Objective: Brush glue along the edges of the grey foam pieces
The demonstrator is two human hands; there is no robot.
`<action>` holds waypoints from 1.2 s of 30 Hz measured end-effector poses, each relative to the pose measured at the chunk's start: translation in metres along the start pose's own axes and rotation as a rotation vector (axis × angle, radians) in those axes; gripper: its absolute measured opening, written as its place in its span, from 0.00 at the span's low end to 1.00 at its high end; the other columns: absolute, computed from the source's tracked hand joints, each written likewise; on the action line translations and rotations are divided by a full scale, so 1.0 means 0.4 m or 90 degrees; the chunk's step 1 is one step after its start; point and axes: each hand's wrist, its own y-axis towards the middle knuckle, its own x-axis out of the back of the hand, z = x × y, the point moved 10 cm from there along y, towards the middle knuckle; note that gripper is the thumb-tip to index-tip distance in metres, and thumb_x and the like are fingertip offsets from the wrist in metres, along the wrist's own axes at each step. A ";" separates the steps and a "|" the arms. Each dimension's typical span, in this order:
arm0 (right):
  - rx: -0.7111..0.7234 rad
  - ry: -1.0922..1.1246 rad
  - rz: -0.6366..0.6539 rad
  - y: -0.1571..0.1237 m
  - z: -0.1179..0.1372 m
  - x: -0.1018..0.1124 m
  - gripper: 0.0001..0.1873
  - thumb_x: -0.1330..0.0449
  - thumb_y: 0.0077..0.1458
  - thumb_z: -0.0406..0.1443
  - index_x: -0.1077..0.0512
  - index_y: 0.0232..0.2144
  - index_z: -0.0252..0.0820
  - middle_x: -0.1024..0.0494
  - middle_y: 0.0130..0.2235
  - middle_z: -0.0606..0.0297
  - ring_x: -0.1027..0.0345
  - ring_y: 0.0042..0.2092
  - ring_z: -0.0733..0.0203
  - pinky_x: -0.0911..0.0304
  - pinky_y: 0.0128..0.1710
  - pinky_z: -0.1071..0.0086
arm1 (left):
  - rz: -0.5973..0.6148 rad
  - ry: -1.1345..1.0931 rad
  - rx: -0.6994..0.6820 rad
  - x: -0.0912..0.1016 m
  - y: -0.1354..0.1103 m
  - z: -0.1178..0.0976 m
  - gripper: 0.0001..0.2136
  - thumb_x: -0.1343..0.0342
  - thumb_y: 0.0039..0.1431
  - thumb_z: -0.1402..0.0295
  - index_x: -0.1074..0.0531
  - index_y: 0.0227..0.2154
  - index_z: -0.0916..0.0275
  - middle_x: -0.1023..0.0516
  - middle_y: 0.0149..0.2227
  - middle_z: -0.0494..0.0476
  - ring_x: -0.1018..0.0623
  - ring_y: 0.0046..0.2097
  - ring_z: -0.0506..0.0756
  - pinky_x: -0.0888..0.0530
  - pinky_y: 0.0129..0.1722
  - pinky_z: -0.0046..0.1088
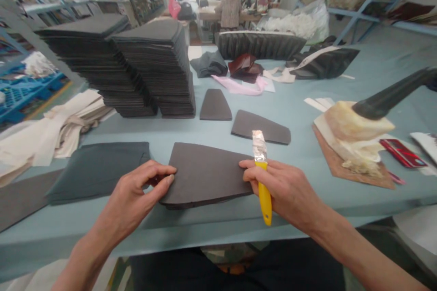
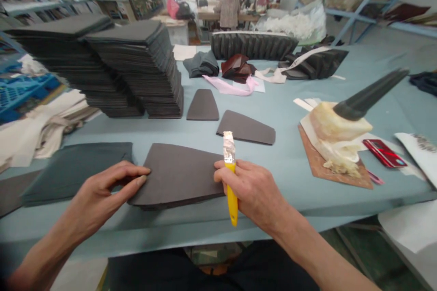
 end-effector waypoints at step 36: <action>-0.062 0.092 -0.024 0.058 0.012 0.015 0.06 0.40 0.68 0.28 0.29 0.39 0.44 0.12 0.49 0.58 0.14 0.51 0.57 0.21 0.51 0.67 | -0.038 0.367 -0.344 -0.201 0.024 -0.256 0.21 0.57 0.77 0.59 0.32 0.62 0.65 0.24 0.66 0.70 0.24 0.66 0.74 0.19 0.60 0.62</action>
